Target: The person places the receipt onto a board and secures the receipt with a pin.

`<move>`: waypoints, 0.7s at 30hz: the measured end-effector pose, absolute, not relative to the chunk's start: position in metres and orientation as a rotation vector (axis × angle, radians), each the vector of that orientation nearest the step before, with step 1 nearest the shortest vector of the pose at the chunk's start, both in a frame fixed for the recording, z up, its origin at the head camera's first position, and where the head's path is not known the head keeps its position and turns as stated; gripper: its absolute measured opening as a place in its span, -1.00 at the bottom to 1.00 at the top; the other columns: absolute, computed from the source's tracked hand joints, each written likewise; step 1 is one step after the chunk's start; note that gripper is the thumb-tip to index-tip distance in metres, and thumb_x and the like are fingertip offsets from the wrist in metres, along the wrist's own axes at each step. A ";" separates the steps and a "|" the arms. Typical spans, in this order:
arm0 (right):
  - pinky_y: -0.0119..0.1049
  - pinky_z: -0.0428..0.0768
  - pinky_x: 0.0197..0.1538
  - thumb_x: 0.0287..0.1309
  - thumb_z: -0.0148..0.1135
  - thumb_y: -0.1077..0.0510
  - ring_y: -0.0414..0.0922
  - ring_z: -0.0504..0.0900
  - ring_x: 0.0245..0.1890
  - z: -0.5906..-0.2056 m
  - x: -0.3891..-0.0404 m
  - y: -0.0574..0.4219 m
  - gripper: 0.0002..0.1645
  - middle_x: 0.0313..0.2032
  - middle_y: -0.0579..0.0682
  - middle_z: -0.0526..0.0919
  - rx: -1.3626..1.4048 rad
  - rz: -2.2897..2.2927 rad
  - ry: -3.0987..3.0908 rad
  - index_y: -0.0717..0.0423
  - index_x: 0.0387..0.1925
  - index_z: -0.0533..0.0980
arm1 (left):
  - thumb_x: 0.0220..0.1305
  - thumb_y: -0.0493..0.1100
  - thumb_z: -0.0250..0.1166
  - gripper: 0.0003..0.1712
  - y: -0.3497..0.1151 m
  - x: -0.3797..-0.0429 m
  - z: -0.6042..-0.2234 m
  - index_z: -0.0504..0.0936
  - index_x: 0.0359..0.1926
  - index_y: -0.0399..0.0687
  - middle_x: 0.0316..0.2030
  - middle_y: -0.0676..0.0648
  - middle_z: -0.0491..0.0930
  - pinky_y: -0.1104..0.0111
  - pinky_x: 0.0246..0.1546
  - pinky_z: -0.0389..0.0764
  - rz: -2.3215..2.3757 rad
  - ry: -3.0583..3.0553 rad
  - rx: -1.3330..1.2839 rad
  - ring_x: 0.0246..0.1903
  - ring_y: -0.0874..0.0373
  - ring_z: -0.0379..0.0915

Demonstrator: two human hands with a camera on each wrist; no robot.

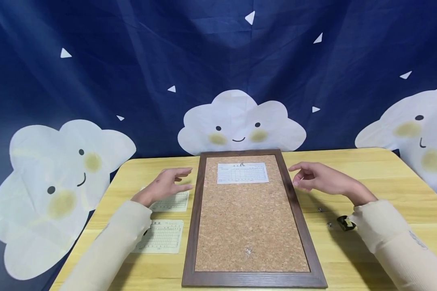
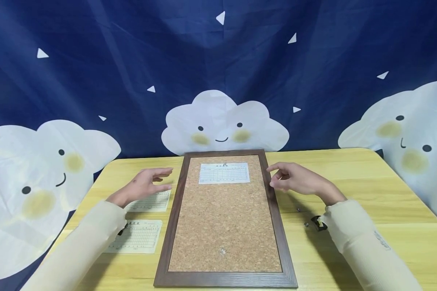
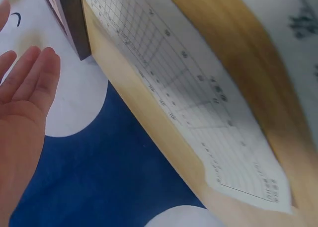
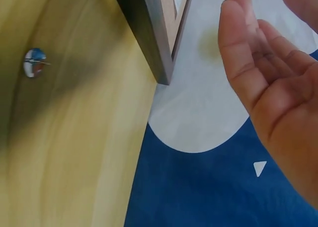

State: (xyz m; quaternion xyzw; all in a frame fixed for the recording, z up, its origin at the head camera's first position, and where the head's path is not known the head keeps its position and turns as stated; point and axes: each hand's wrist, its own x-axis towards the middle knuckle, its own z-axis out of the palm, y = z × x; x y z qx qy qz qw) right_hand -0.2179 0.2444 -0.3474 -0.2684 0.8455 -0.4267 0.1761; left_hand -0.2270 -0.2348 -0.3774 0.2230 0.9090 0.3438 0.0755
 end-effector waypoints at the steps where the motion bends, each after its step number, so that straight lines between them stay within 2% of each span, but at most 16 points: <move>1: -0.24 0.65 -0.28 0.36 0.19 0.30 -0.10 0.61 -0.33 -0.348 -0.216 0.246 -0.45 -0.23 0.19 0.61 -0.765 -1.224 2.383 0.57 0.24 0.28 | 0.31 -0.14 0.39 -0.29 -0.237 -0.226 -0.378 0.39 0.39 -0.30 0.34 -0.26 0.39 0.01 0.21 0.46 1.046 2.730 0.673 0.22 -0.20 0.44; 12: -0.27 0.63 -0.33 0.35 0.15 0.37 -0.18 0.58 -0.38 -0.355 -0.203 0.261 -0.49 -0.23 0.21 0.60 -0.819 -1.297 2.334 0.60 0.21 0.27 | 0.26 -0.17 0.43 -0.26 -0.254 -0.215 -0.381 0.38 0.40 -0.27 0.30 -0.29 0.44 0.05 0.18 0.50 1.138 2.732 0.588 0.21 -0.16 0.46; 21: -0.20 0.65 -0.38 0.34 0.19 0.34 -0.09 0.63 -0.33 -0.367 -0.191 0.266 -0.45 -0.23 0.17 0.57 -0.829 -1.296 2.278 0.61 0.22 0.25 | 0.23 -0.25 0.44 -0.25 -0.273 -0.208 -0.387 0.37 0.38 -0.34 0.29 -0.34 0.43 0.05 0.13 0.54 1.195 2.709 0.494 0.21 -0.21 0.45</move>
